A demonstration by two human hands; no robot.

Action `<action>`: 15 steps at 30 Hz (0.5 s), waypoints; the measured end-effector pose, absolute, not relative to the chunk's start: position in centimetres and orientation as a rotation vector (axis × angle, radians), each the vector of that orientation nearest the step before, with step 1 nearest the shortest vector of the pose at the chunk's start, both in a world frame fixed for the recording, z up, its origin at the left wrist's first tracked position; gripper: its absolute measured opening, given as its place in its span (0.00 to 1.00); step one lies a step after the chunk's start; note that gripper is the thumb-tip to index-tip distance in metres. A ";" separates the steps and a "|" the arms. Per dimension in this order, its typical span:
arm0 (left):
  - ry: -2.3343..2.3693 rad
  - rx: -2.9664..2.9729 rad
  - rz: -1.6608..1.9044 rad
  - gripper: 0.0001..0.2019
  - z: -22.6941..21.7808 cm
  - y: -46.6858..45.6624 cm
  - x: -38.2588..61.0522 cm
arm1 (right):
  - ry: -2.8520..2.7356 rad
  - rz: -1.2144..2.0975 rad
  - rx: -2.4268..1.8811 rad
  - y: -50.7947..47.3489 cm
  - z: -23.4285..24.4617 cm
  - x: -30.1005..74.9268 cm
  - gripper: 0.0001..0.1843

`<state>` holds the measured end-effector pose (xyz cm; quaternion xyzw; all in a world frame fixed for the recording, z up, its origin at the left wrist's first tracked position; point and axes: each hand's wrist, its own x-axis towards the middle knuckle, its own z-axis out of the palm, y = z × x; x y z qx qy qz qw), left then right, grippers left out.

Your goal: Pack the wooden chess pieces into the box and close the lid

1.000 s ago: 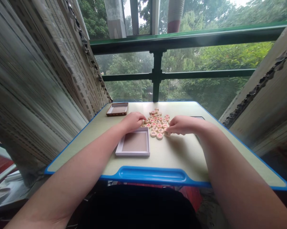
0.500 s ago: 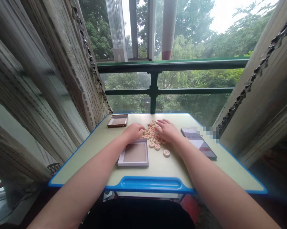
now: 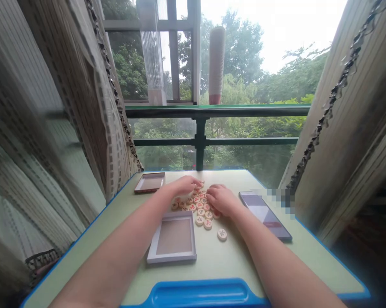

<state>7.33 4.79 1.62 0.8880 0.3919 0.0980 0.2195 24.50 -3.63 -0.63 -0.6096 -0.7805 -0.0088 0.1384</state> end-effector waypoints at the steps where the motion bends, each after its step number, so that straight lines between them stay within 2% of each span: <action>1: 1.088 2.449 0.274 0.24 1.3 4.9 7.3 | -2.244 0.006 -1.768 -3.6 -0.7 24.5 0.19; 9: 1.215 2.568 0.520 0.16 -0.1 5.4 6.3 | -2.131 -0.001 -1.845 -3.3 -1.0 24.4 0.18; 15: 1.247 2.629 0.593 0.18 -1.0 5.6 6.2 | -2.121 -0.039 -1.868 -3.5 -1.0 24.2 0.18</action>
